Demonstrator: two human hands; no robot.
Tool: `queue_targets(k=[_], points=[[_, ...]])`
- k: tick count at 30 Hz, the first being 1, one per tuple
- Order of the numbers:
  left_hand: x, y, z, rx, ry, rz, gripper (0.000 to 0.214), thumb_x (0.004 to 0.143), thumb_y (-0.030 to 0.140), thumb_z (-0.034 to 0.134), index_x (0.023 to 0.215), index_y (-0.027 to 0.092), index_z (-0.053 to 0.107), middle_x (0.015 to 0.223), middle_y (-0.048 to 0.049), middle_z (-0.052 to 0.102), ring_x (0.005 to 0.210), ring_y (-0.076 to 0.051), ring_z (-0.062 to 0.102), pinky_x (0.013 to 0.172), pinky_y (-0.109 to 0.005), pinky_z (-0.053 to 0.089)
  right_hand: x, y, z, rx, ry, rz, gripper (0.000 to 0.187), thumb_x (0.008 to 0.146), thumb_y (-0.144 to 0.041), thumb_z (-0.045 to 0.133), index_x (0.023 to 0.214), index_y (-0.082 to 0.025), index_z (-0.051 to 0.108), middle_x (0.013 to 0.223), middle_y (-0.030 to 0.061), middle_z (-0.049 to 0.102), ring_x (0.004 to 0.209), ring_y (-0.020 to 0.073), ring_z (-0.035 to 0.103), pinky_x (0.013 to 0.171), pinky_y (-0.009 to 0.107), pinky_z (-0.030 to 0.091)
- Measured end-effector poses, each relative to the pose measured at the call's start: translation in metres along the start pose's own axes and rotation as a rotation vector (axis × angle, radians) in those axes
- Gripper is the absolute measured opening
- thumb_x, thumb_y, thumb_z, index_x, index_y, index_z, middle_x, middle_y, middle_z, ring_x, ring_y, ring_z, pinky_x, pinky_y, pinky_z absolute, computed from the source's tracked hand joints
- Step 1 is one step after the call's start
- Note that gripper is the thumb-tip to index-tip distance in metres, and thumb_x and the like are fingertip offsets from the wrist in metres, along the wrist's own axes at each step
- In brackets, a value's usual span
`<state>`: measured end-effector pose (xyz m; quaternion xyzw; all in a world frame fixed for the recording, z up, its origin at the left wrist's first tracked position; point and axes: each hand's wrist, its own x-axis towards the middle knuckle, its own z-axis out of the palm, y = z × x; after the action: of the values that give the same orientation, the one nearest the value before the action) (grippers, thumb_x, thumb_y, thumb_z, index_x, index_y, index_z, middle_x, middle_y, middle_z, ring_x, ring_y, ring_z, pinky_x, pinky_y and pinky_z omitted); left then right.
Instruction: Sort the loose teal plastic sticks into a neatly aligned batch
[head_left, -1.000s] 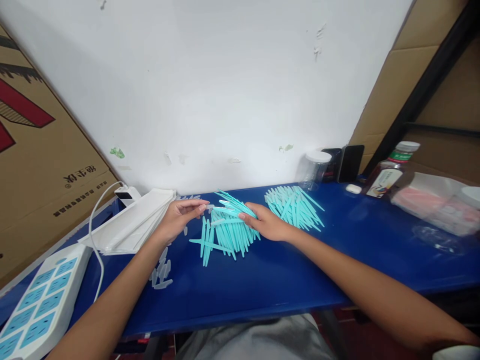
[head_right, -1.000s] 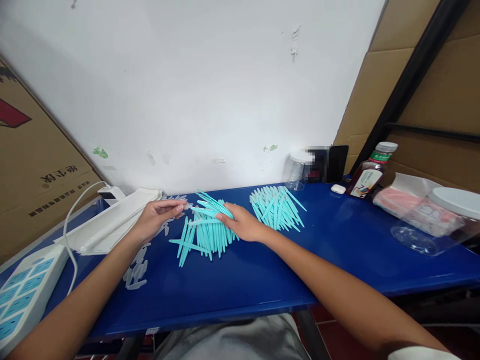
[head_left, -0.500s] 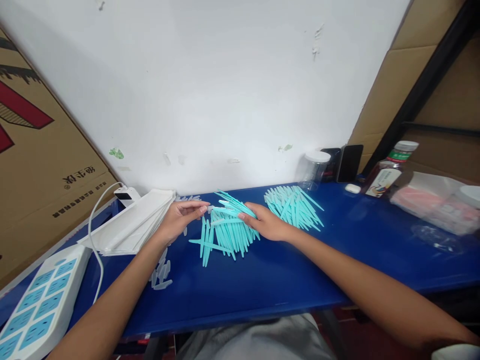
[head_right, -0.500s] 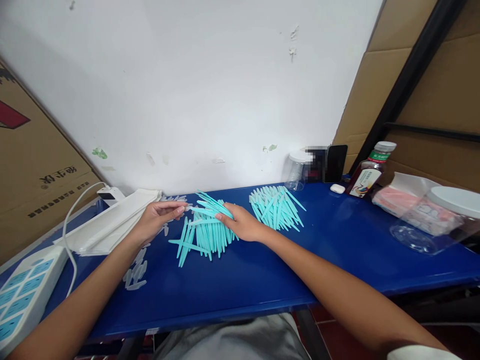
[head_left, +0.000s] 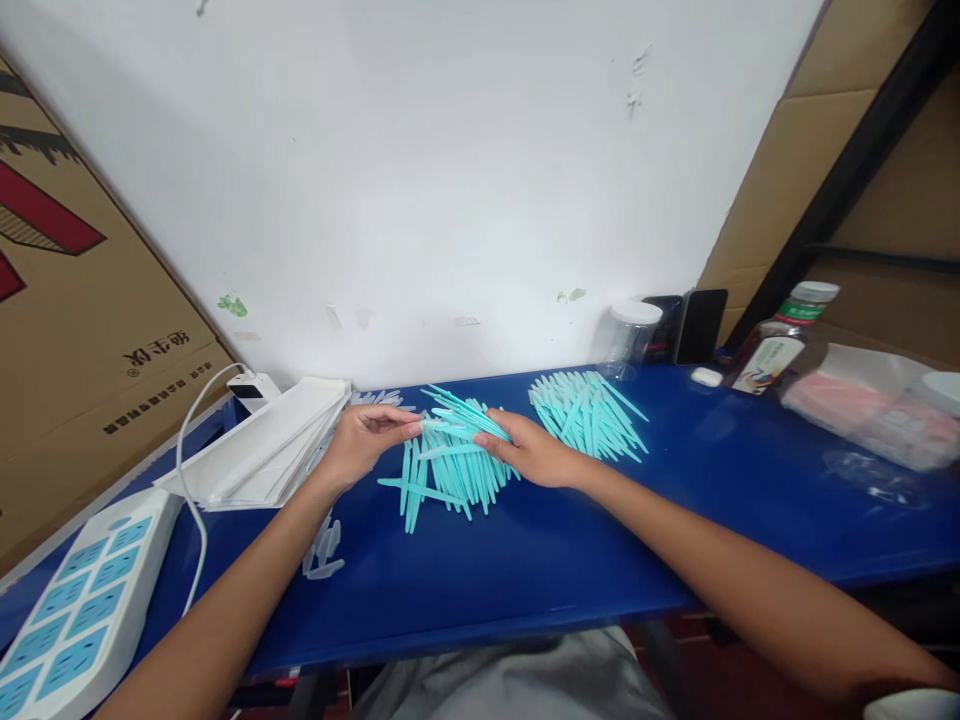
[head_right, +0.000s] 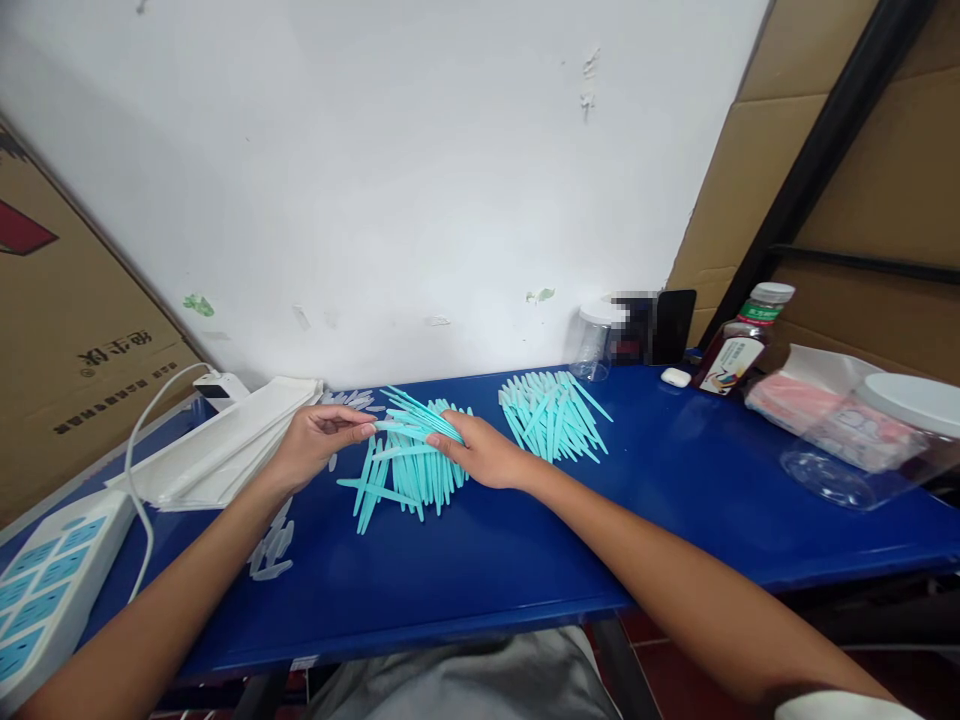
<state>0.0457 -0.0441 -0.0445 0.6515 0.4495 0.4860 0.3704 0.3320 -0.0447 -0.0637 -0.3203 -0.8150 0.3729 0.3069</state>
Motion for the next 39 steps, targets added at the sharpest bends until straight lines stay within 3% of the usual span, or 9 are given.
queue_targets(k=[6, 14, 29, 39], points=[[0.0008, 0.0003, -0.003, 0.011, -0.057, 0.019, 0.028, 0.069, 0.035, 0.091, 0.087, 0.015, 0.083, 0.087, -0.0092, 0.081, 0.079, -0.022, 0.074, 0.079, -0.035, 0.061, 0.0012, -0.0021, -0.003, -0.009, -0.037, -0.02, 0.041, 0.104, -0.06, 0.044, 0.09, -0.021, 0.049, 0.079, -0.0021, 0.046, 0.071, 0.0153, 0.044, 0.068, 0.028, 0.038], [-0.0014, 0.0021, -0.0072, 0.045, -0.173, 0.047, 0.021, 0.075, 0.032, 0.088, 0.089, 0.017, 0.083, 0.089, -0.008, 0.08, 0.082, -0.021, 0.073, 0.074, -0.03, 0.059, 0.0025, -0.0058, -0.0023, -0.014, 0.021, -0.024, 0.04, 0.102, -0.058, 0.047, 0.091, -0.02, 0.053, 0.087, 0.0004, 0.052, 0.079, 0.0177, 0.049, 0.075, 0.031, 0.041], [-0.0048, 0.0036, 0.0, -0.03, -0.17, 0.084, 0.015, 0.074, 0.028, 0.089, 0.084, 0.018, 0.083, 0.085, -0.0074, 0.079, 0.076, -0.018, 0.071, 0.068, -0.028, 0.059, 0.0015, -0.0084, -0.0017, 0.107, 0.023, -0.064, 0.038, 0.102, -0.056, 0.051, 0.1, -0.019, 0.058, 0.096, 0.003, 0.06, 0.089, 0.0204, 0.055, 0.08, 0.032, 0.044], [-0.0069, 0.0038, 0.0011, 0.073, -0.218, 0.079, 0.019, 0.078, 0.033, 0.087, 0.09, 0.019, 0.083, 0.088, -0.0085, 0.079, 0.08, -0.021, 0.071, 0.068, -0.029, 0.058, 0.0017, -0.0086, -0.0007, 0.144, 0.072, -0.005, 0.038, 0.103, -0.056, 0.046, 0.091, -0.021, 0.051, 0.08, -0.0004, 0.05, 0.073, 0.0165, 0.048, 0.066, 0.028, 0.041]])
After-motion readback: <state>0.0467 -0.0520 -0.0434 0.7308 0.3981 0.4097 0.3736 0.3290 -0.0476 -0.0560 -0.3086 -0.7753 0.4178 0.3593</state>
